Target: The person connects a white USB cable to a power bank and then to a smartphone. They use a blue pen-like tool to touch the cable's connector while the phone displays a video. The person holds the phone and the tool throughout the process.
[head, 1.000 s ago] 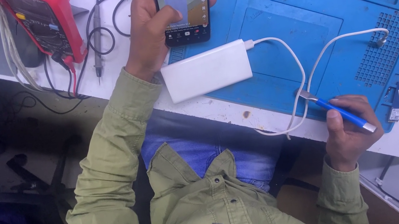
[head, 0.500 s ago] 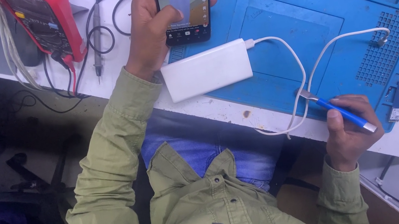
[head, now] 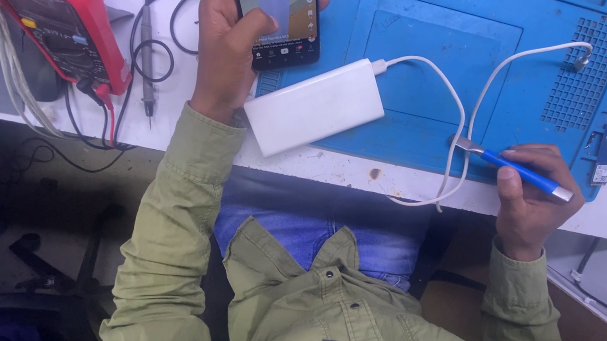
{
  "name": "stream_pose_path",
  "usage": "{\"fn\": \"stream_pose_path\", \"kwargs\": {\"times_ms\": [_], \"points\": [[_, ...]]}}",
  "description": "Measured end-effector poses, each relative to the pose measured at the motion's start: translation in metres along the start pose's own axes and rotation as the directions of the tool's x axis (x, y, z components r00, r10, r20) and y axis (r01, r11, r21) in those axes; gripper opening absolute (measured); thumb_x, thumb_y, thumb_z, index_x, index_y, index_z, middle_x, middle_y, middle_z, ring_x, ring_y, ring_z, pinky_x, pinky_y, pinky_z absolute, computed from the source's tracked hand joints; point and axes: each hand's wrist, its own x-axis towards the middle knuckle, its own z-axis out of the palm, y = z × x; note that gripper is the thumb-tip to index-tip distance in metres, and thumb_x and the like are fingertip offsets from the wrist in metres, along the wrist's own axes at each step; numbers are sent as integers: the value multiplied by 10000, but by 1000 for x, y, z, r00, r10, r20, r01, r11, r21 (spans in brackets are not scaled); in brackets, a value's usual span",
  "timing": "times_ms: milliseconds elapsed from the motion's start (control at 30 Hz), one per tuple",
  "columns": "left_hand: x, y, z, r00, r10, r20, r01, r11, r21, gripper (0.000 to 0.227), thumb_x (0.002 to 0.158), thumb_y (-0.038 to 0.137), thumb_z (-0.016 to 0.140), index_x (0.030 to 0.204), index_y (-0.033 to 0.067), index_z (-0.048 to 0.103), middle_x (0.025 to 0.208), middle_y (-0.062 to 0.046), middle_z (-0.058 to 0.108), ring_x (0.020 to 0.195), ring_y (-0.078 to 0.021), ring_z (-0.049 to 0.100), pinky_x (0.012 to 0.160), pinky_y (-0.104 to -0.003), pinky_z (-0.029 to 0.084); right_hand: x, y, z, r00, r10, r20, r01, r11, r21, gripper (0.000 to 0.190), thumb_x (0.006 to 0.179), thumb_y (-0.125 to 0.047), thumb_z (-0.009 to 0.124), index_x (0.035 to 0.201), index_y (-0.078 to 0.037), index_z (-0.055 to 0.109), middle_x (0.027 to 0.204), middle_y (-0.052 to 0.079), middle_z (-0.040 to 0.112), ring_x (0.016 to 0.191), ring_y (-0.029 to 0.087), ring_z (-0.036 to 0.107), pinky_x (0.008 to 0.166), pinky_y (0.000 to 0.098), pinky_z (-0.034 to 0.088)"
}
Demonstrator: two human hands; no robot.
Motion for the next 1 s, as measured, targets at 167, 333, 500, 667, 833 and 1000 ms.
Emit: {"fn": "stream_pose_path", "kwargs": {"times_ms": [167,333,500,667,833,1000], "points": [[1,3,2,1000,3,1,-3,1000,-1,623,986,-76,501,1548,132,331,1464,-203,573,1234,-575,766,1067,-530,673,-1,1,0,1000,2,-3,-1,1000,9,305,1016,-301,726,1044,-1,678,996,159,684,981,315,660,924,431,553],[0,3,2,1000,-13,-9,13,1000,2,616,990,-75,503,1544,133,330,1457,-200,576,1240,-567,767,1055,-515,676,0,1,0,1000,-5,0,5,1000,-5,307,1021,-299,722,1046,5,682,999,162,689,979,319,666,923,434,556],[1,3,3,1000,23,9,-23,999,24,603,999,-102,473,1543,120,335,1467,-191,563,1232,-581,767,1069,-507,663,-1,1,0,1000,3,-4,-3,1000,9,300,1016,-297,721,1051,-3,677,997,156,683,987,316,660,923,433,555],[3,8,8,984,-130,-122,117,987,-110,594,1029,147,577,1571,154,335,1525,-220,586,1173,-531,809,968,-501,731,0,-2,-1,1000,2,0,-2,1000,5,299,1018,-292,720,1043,3,678,995,162,684,981,322,659,925,436,552],[3,3,3,999,-6,-49,0,992,-128,483,1129,297,573,1542,129,385,1482,-252,612,1230,-470,751,1134,-518,646,-1,-6,0,1000,-16,15,16,1000,22,344,1025,-309,733,1034,28,662,988,185,669,980,338,652,925,444,542],[4,12,5,992,-78,-103,69,993,-92,617,997,354,673,1488,84,415,1348,-259,647,1035,-402,828,893,-465,730,-6,-10,2,1000,-8,-13,8,1000,-11,326,1053,-243,725,1075,77,669,1013,212,657,992,337,626,936,437,508]]}}
